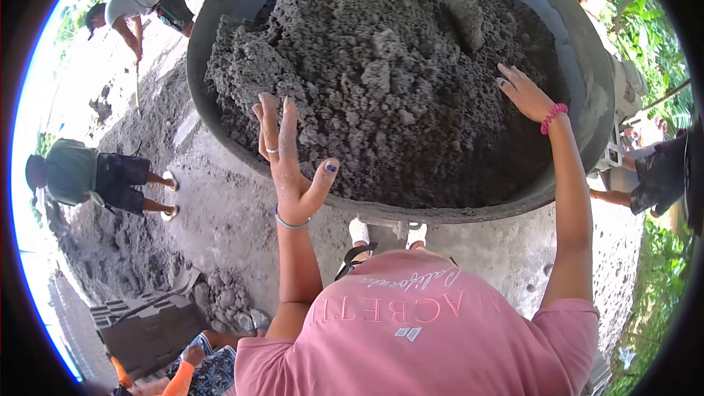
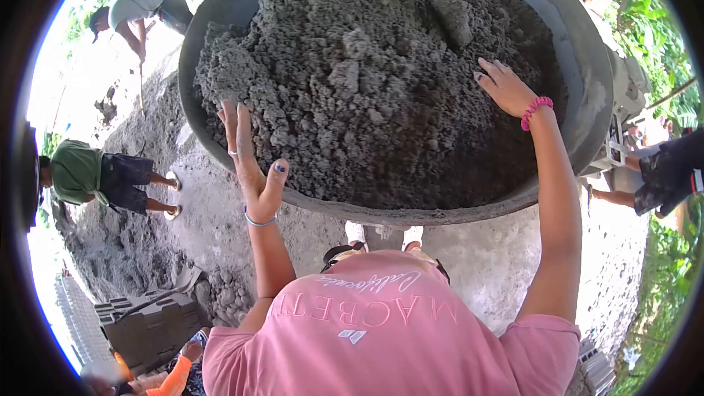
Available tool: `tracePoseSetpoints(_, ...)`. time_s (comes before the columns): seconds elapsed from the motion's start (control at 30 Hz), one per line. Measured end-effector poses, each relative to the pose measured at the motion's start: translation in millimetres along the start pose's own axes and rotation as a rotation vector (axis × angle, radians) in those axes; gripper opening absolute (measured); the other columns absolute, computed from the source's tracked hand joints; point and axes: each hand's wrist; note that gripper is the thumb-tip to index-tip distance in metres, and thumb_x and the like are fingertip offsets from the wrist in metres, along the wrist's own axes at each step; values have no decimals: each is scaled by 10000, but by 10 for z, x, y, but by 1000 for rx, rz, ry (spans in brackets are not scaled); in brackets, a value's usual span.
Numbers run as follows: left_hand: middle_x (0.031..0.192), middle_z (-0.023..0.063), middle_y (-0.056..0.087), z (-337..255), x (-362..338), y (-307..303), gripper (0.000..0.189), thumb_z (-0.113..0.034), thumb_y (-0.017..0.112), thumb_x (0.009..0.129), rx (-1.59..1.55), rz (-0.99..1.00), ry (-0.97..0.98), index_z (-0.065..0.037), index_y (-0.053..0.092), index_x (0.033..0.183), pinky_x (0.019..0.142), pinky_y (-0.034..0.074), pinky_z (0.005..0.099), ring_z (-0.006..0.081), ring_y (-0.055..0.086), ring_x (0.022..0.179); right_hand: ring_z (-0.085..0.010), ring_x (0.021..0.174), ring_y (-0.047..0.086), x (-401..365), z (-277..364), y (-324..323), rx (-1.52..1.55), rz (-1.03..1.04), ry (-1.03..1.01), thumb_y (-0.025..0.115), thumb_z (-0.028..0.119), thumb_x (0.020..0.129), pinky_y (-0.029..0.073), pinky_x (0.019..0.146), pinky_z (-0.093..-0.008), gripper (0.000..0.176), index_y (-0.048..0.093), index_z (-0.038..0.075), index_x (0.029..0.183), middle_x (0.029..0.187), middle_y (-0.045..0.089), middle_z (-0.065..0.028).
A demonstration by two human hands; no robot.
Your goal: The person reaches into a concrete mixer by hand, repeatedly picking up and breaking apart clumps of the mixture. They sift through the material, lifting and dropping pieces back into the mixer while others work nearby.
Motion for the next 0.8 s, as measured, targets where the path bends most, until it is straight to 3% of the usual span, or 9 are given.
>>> tracePoseSetpoints(0.1, 1447, 186, 0, -89, -26, 7, 779, -420, 544, 804, 164, 21, -74, -21, 191, 1372, 1026, -20, 487, 385, -69, 1320, -285, 1302, 214, -66, 87, -58, 90, -36, -27, 288, 392, 934, 179, 1061, -350, 529, 253, 72, 1354, 1385, 272, -156)
tracePoseSetpoints(0.23, 1425, 248, -12, -91, -30, 72, 788, -431, 493, 832, 189, -66, -252, -34, 98, 1387, 1020, -33, 510, 432, -80, 1302, -281, 1300, 213, -113, 113, -60, 198, -80, -64, 247, 498, 911, 184, 1060, -343, 625, 232, 62, 1360, 1387, 264, -160)
tracePoseSetpoints(0.33, 1425, 247, 2, -75, 11, 74, 753, -448, 451, 851, 196, 151, -402, -46, 107, 1388, 1022, -34, 509, 442, -66, 1299, -275, 1297, 224, -164, 169, -66, 263, -112, -55, 247, 504, 909, 186, 1057, -337, 637, 246, 44, 1351, 1383, 272, -161)
tracePoseSetpoints(0.37, 1418, 243, 96, -54, 10, 98, 733, -458, 421, 862, 279, 209, -396, -54, 109, 1388, 1033, -15, 486, 417, -6, 1313, -275, 1293, 235, -177, 187, -72, 280, -125, -48, 248, 505, 909, 190, 1056, -337, 640, 266, 35, 1341, 1377, 284, -164)
tracePoseSetpoints(0.47, 1401, 223, 197, -78, 48, 129, 734, -465, 407, 866, 244, 383, -433, -42, 106, 1385, 1040, 14, 461, 376, 75, 1321, -282, 1276, 272, -228, 168, -177, 251, -68, 50, 252, 510, 907, 206, 1048, -337, 645, 340, 6, 1299, 1352, 325, -176)
tracePoseSetpoints(0.5, 1382, 214, 257, -92, 55, 150, 752, -489, 391, 865, 222, 369, -443, -20, 105, 1379, 1042, 29, 446, 357, 146, 1314, -285, 1270, 285, -233, 160, -202, 229, -33, 95, 253, 512, 906, 212, 1044, -337, 648, 367, -4, 1282, 1343, 340, -180)
tracePoseSetpoints(0.6, 1385, 216, 247, -40, -8, 193, 770, -512, 372, 865, 220, 350, -467, -1, 102, 1374, 1041, 25, 440, 363, 163, 1309, -294, 1252, 315, -217, -217, -208, 247, -210, 99, 264, 509, 907, 228, 1033, -337, 642, 423, -18, 1237, 1317, 374, -190)
tracePoseSetpoints(0.73, 1405, 211, 203, -54, -3, 182, 729, -484, 339, 887, 109, 143, -453, -4, 95, 1376, 1044, 44, 404, 323, 137, 1324, -299, 1226, 348, -215, -587, -261, 253, -364, 122, 274, 531, 896, 243, 1022, -327, 655, 437, -10, 1226, 1279, 409, -197)
tracePoseSetpoints(0.8, 1402, 226, 193, -85, -4, 132, 712, -454, 301, 908, -59, -12, -448, 21, 42, 1371, 1043, 95, 386, 314, 153, 1317, -304, 1217, 355, -218, -704, -301, 228, -416, 128, 303, 401, 923, 256, 1020, -332, 525, 409, 0, 1246, 1275, 408, -196)
Point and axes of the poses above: each hand's wrist, its own x-axis towards the middle knuckle, its own y-axis out of the palm, z = x × y
